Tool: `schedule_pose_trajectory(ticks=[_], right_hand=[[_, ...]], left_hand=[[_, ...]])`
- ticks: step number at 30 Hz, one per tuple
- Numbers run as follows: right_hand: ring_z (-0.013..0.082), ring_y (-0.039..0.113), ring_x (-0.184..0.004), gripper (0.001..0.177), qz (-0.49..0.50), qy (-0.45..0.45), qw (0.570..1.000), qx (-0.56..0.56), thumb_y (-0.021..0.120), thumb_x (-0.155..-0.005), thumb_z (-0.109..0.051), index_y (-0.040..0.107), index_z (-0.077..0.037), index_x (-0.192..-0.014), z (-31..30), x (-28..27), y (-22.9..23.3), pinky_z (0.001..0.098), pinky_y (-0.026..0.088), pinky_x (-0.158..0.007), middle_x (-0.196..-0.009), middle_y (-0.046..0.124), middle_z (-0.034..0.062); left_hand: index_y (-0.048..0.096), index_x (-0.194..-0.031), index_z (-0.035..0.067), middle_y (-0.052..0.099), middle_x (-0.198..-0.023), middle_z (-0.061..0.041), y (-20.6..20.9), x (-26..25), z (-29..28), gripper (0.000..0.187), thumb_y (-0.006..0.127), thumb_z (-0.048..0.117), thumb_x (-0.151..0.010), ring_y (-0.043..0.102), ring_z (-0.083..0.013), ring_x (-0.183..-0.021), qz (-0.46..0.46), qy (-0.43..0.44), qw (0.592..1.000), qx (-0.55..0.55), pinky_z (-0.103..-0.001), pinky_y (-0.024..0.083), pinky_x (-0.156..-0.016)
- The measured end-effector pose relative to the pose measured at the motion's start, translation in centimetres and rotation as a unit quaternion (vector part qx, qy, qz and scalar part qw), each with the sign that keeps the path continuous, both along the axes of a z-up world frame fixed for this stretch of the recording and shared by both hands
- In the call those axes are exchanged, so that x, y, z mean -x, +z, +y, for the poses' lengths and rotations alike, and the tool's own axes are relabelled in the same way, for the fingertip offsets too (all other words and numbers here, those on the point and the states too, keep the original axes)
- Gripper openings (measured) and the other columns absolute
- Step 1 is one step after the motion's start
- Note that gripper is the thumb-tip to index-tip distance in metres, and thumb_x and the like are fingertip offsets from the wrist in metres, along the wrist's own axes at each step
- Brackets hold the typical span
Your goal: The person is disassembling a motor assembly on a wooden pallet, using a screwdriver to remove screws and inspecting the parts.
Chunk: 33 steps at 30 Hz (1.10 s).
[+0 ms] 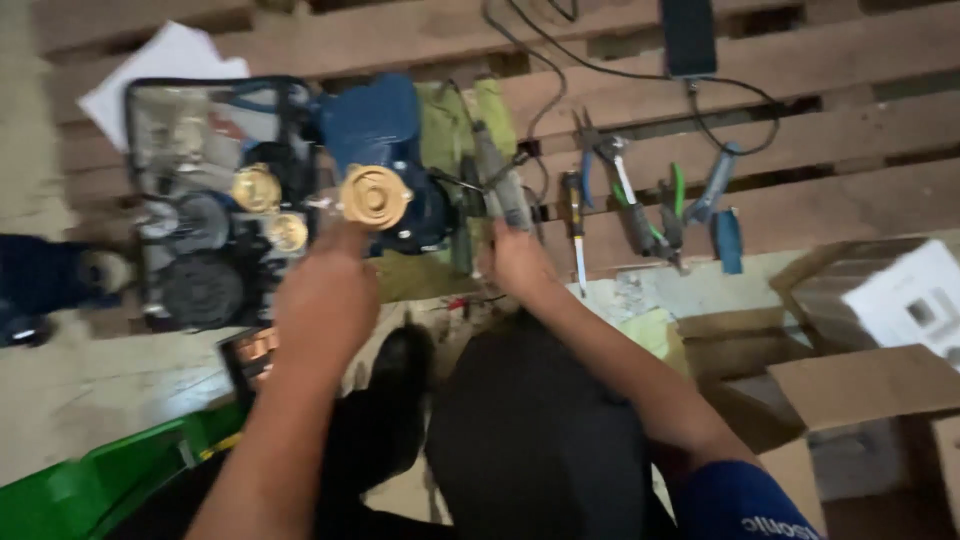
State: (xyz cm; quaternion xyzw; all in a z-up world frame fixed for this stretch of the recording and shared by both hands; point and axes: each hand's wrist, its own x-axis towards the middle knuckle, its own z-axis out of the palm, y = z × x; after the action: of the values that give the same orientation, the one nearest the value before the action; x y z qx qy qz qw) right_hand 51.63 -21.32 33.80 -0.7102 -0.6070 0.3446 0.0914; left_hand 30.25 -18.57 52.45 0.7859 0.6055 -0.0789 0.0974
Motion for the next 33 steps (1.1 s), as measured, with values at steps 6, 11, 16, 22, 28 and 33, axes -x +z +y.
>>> schedule_pose_trajectory(ticks=[6,11,16,22,28,33], right_hand=[[0.0440,0.075,-0.098,0.035,-0.095,-0.033,0.995,0.030,0.034,-0.101,-0.011,0.054,0.001,-0.127,2.8,1.6,-3.0,0.0535,0.061,-0.083,-0.105,0.075,0.0283],[0.0473,0.075,-0.088,0.028,-0.037,-0.101,0.994,0.023,0.057,-0.093,-0.013,0.073,0.007,-0.101,3.7,0.5,-2.2,0.0556,0.061,-0.068,-0.086,0.075,0.0282],[0.0422,0.074,-0.083,0.031,0.088,-0.162,0.981,-0.067,0.073,-0.088,-0.024,0.076,0.001,-0.106,0.9,-2.4,3.0,0.0511,0.056,-0.066,-0.087,0.075,0.0250],[0.0179,0.060,-0.062,0.010,0.222,-0.047,0.961,-0.156,0.063,-0.103,-0.005,0.056,-0.001,-0.109,-0.9,-3.8,24.9,0.0308,0.052,-0.052,-0.082,0.066,0.0114],[0.0216,0.071,-0.062,0.016,0.295,0.095,0.943,-0.119,0.055,-0.102,0.000,0.065,0.004,-0.114,0.3,-1.3,30.0,0.0361,0.063,-0.054,-0.074,0.070,0.0144],[0.0187,0.072,-0.070,0.015,0.290,0.184,0.929,-0.138,0.057,-0.101,0.000,0.064,0.003,-0.115,1.0,2.3,27.8,0.0360,0.064,-0.055,-0.081,0.070,0.0120]], left_hand=[[0.063,-0.130,0.016,0.067,-0.118,-0.015,-2.2,4.7,-1.8,0.041,0.061,0.026,-0.091,0.073,-0.0493,-0.092,0.025,0.028,0.999,0.034,-0.060,0.061,-0.080],[0.071,-0.113,0.021,0.070,-0.101,-0.005,1.2,6.8,-1.2,0.025,0.054,0.029,-0.095,0.076,-0.0413,-0.084,0.021,-0.007,0.999,-0.026,-0.050,0.063,-0.073],[0.076,-0.108,0.017,0.073,-0.099,-0.014,6.6,6.7,1.2,0.030,0.052,0.030,-0.095,0.071,-0.0500,-0.092,-0.131,0.036,0.991,0.018,-0.058,0.058,-0.079],[0.075,-0.112,0.017,0.077,-0.096,-0.006,10.2,7.3,1.5,0.022,0.068,0.024,-0.092,0.071,-0.0374,-0.098,-0.359,-0.082,0.925,-0.090,-0.050,0.057,-0.083],[0.076,-0.114,0.018,0.077,-0.103,-0.009,11.9,6.5,-0.8,0.023,0.063,0.023,-0.096,0.072,-0.0351,-0.102,-0.534,-0.117,0.837,-0.036,-0.044,0.057,-0.090],[0.073,-0.121,0.014,0.072,-0.111,-0.014,10.2,4.0,-0.6,0.029,0.065,0.024,-0.095,0.071,-0.0384,-0.105,-0.562,-0.077,0.822,-0.048,-0.047,0.058,-0.089]])
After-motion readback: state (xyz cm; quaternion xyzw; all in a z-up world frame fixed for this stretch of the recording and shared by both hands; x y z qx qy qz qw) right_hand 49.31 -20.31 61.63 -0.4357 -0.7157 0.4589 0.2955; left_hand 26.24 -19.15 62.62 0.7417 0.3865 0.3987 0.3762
